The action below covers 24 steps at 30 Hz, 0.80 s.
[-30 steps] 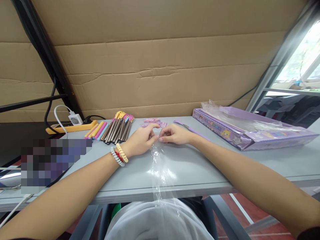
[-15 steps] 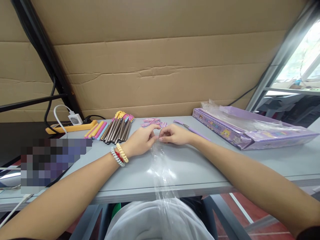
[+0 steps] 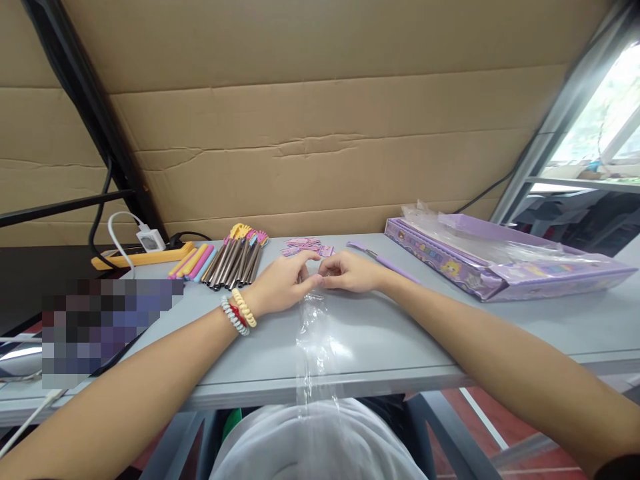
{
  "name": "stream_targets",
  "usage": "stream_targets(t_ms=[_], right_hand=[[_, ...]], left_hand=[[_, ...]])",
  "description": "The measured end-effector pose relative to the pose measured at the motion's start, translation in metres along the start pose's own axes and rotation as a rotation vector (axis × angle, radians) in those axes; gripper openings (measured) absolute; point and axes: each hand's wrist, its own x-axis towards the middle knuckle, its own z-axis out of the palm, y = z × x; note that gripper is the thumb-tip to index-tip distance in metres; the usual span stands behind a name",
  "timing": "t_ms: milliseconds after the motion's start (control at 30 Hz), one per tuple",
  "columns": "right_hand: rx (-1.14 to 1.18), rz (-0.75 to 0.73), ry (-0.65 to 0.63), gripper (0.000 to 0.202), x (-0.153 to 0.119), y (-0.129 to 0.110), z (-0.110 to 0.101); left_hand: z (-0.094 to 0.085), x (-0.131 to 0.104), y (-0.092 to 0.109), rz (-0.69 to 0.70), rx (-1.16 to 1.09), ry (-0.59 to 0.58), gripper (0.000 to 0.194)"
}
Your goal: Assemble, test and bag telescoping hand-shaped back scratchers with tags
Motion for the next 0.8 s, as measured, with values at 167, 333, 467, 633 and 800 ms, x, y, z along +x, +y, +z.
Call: stream_targets(t_ms=[167, 333, 467, 633, 800], right_hand=[[-0.031, 0.008, 0.014, 0.029, -0.0002, -0.002, 0.0], [-0.044, -0.004, 0.026, 0.026, 0.0008, -0.0008, 0.0005], [-0.053, -0.015, 0.028, 0.029, 0.0015, 0.0027, 0.0011], [-0.064, -0.025, 0.03, 0.03, 0.0018, 0.0034, 0.0013], [-0.07, -0.025, 0.05, 0.033, 0.0012, -0.0003, 0.0008]], left_hand=[[0.0004, 0.0001, -0.0012, -0.03, 0.045, 0.004, 0.037], [0.0012, 0.0005, -0.0031, 0.001, 0.098, -0.003, 0.022], [0.0022, 0.0007, -0.0045, 0.032, 0.139, 0.034, 0.018], [0.0011, 0.0008, -0.0026, 0.029, 0.125, 0.037, 0.016], [-0.0004, 0.0005, -0.0006, 0.005, 0.068, 0.011, 0.019]])
